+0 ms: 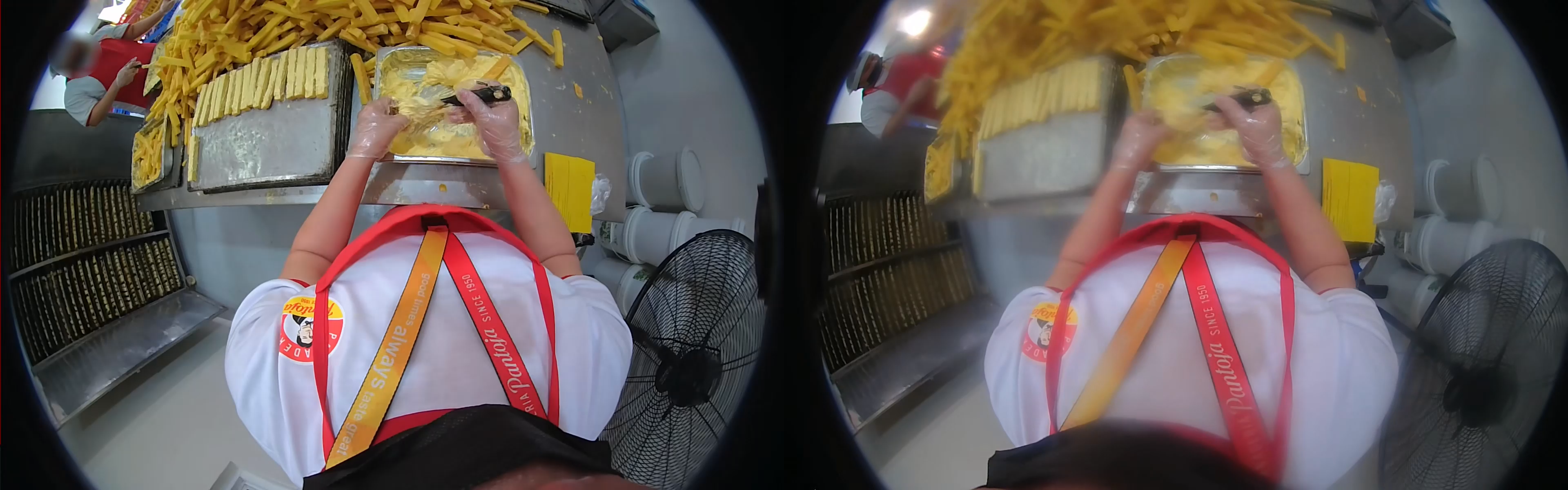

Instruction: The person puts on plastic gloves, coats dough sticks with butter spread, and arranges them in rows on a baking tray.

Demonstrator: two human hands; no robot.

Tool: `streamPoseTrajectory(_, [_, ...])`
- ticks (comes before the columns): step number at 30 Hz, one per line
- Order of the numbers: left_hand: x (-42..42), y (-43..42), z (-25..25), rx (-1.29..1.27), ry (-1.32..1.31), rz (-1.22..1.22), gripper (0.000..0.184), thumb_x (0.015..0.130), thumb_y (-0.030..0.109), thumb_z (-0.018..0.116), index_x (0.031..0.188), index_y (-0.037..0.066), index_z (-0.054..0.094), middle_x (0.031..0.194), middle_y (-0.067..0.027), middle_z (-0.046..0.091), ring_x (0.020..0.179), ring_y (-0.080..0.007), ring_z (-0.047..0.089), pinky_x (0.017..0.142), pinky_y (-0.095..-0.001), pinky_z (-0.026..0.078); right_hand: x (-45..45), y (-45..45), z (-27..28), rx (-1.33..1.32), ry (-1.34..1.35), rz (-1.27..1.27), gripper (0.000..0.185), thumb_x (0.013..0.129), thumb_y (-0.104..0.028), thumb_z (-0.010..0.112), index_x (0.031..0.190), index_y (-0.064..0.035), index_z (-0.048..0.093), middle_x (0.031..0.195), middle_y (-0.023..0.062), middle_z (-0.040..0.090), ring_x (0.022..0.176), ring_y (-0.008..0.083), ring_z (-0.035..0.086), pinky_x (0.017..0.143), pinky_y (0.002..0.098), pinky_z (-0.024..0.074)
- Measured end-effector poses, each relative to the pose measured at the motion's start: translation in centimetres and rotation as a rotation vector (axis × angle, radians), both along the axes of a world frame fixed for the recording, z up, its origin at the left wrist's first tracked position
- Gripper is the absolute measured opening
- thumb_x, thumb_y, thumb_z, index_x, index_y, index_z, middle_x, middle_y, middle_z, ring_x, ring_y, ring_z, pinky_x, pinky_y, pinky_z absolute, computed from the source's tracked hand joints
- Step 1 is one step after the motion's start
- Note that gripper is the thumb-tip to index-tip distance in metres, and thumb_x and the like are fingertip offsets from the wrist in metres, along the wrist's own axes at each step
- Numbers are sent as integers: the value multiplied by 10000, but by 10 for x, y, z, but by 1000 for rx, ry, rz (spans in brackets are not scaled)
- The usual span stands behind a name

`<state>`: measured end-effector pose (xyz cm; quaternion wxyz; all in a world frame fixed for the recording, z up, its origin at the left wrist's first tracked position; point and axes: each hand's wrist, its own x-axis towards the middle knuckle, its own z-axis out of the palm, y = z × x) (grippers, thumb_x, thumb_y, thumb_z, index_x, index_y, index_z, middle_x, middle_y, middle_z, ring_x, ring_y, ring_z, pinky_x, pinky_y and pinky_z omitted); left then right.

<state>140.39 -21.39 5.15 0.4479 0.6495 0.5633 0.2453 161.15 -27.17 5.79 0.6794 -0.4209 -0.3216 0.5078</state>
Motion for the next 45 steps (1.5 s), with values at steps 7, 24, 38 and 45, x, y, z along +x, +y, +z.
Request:
streamPoseTrajectory(7, [-3, -1, -18, 553, 90, -235, 187, 749, 129, 713, 893, 15, 675, 813, -176, 684, 757, -339, 673, 699, -405, 527, 20, 13, -12, -77, -277, -190, 115, 900, -87, 694, 913, 17, 645, 739, 83, 674, 603, 172, 672, 553, 296, 569])
streamPoseTrajectory(24, [-222, -1, 43, 466, 417, 704, 214, 811, 201, 663, 1001, 106, 689, 905, -161, 687, 841, -357, 669, 733, -469, 525, 39, 9, -37, -211, -571, -132, 279, 870, -163, 741, 998, 64, 642, 793, 108, 693, 603, 157, 672, 571, 280, 568])
streamPoseTrajectory(38, [-461, 61, -87, 595, 924, 821, 330, 731, 170, 670, 1010, -1, 624, 998, -252, 623, 989, -416, 579, 888, -500, 475, 1, -5, -27, -92, -848, -56, 134, 899, -130, 673, 924, -7, 628, 758, 51, 651, 648, 137, 609, 616, 306, 479])
streamPoseTrajectory(45, [-281, 67, -33, 974, 1076, 724, 576, 742, 269, 772, 1194, 19, 518, 1160, -177, 549, 1048, -368, 551, 917, -519, 453, 33, -1, -29, -254, -623, 26, 166, 852, -142, 720, 872, 0, 635, 761, 49, 658, 659, 121, 621, 601, 280, 486])
